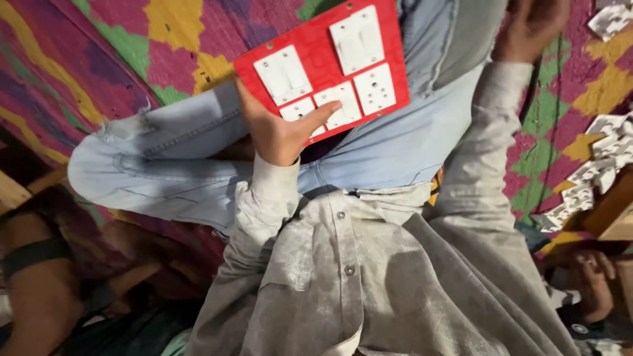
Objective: The person assembles white electrical switches and sockets onto a red rectangular board. They repeatedly flip the board to access the back, insert small metal pins into the terminals, and press the white components into place. The person works on one board at a time while sitting on a colorful mat.
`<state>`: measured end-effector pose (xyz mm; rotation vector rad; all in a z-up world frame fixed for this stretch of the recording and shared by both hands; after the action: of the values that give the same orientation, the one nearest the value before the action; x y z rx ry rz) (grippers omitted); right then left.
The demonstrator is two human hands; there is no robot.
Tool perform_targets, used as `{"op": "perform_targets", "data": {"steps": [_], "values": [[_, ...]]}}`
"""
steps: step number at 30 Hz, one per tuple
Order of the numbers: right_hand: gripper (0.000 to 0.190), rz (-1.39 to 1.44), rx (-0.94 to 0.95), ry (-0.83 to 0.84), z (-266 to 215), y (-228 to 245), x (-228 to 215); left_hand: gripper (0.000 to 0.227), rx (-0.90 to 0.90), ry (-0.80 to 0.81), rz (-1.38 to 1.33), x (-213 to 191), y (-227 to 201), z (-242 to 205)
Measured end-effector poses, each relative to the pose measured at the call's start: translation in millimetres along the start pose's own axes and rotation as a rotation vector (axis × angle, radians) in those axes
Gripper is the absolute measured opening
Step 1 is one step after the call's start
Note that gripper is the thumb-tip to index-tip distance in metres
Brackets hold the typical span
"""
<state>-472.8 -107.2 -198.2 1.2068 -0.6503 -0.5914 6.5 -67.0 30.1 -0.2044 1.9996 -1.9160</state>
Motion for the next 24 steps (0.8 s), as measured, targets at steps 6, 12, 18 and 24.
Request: {"op": "perform_targets", "data": {"steps": [6,12,18,24], "values": [[0.016,-0.021,0.073,0.065,2,119,23,0.097,0.031,-0.062,0.012,-4,12,-2],[0.011,-0.188,-0.105,0.239,-61,263,111,0.093,0.007,-0.055,-0.003,-3,10,1],[0.017,-0.419,-0.231,0.667,-161,316,192,0.094,0.039,-0.083,0.018,-5,9,2],[0.023,-0.628,-0.334,0.659,-178,325,222,0.093,0.08,-0.118,0.078,-7,1,2]]}}
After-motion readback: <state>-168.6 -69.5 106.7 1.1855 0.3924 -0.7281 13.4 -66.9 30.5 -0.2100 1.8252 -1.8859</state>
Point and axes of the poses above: each hand's wrist, its own z-axis towards the middle knuckle, its own x-axis out of the palm, y = z × x, the point moved 6 cm from there along z, towards the middle knuckle, and after that the axes turned 15 degrees about -y, right-handed, at the moved point
